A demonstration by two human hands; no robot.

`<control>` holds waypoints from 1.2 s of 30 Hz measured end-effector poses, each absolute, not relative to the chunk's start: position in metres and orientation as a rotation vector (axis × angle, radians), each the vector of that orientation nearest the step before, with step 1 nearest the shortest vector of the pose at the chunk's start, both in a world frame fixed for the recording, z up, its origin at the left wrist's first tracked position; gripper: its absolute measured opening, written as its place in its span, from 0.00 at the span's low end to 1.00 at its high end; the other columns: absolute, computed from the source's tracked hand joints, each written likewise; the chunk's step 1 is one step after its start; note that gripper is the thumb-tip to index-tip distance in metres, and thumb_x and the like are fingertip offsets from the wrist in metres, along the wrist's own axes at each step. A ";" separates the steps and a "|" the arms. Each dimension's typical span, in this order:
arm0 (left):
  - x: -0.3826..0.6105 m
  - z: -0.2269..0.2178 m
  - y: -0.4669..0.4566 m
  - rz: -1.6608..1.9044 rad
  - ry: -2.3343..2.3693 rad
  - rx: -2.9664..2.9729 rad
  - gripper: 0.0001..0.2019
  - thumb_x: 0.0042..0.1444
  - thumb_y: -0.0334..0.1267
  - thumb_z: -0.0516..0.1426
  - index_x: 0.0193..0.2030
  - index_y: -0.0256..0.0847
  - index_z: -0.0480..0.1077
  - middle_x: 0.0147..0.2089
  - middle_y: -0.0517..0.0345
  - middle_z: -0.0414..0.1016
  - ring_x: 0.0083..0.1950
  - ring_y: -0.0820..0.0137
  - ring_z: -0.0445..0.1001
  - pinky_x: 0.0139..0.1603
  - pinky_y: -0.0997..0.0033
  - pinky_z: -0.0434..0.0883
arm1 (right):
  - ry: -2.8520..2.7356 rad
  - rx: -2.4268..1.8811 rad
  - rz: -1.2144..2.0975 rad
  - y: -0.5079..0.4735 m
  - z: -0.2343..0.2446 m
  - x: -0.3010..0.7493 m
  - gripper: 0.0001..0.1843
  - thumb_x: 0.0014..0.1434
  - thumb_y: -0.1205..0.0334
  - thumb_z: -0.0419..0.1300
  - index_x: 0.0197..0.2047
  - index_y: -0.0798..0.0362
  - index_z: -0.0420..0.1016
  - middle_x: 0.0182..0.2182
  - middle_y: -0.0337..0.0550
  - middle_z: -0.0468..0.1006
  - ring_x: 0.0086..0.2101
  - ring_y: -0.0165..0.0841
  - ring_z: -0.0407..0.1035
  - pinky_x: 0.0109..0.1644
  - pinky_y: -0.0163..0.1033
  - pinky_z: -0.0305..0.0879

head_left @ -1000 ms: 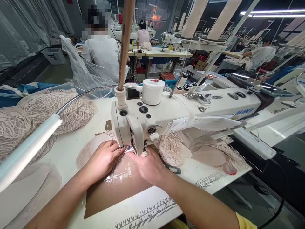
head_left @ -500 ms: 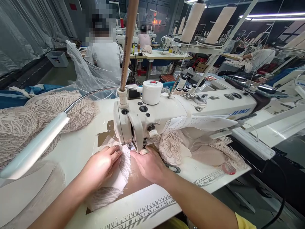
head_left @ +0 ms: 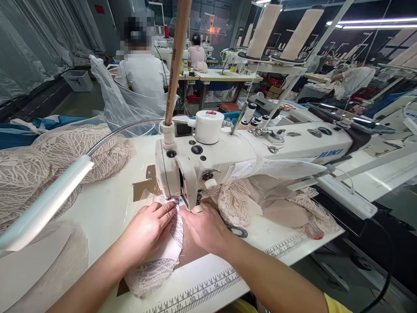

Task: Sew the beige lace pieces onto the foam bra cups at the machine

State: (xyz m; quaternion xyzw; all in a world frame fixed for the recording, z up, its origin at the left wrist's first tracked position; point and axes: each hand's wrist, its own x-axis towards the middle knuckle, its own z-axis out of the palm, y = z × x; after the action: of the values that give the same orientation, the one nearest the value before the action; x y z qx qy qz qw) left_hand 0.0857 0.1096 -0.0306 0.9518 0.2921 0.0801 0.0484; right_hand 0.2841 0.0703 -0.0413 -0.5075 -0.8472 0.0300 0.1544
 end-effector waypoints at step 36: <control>0.081 -0.035 0.110 0.321 0.850 2.974 0.17 0.59 0.29 0.50 0.52 0.32 0.71 0.51 0.42 0.75 0.44 0.58 0.70 0.39 0.58 0.71 | -2.517 -1.437 0.158 0.067 -0.038 0.283 0.09 0.60 0.70 0.52 0.42 0.53 0.70 0.32 0.44 0.72 0.37 0.37 0.62 0.37 0.41 0.53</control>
State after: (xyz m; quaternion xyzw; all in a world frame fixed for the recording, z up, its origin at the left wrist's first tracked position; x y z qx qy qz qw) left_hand 0.0807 0.1100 -0.0349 0.9562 0.2733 0.1031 0.0161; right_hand 0.2827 0.0670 -0.0376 -0.4917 -0.8609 0.0539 0.1192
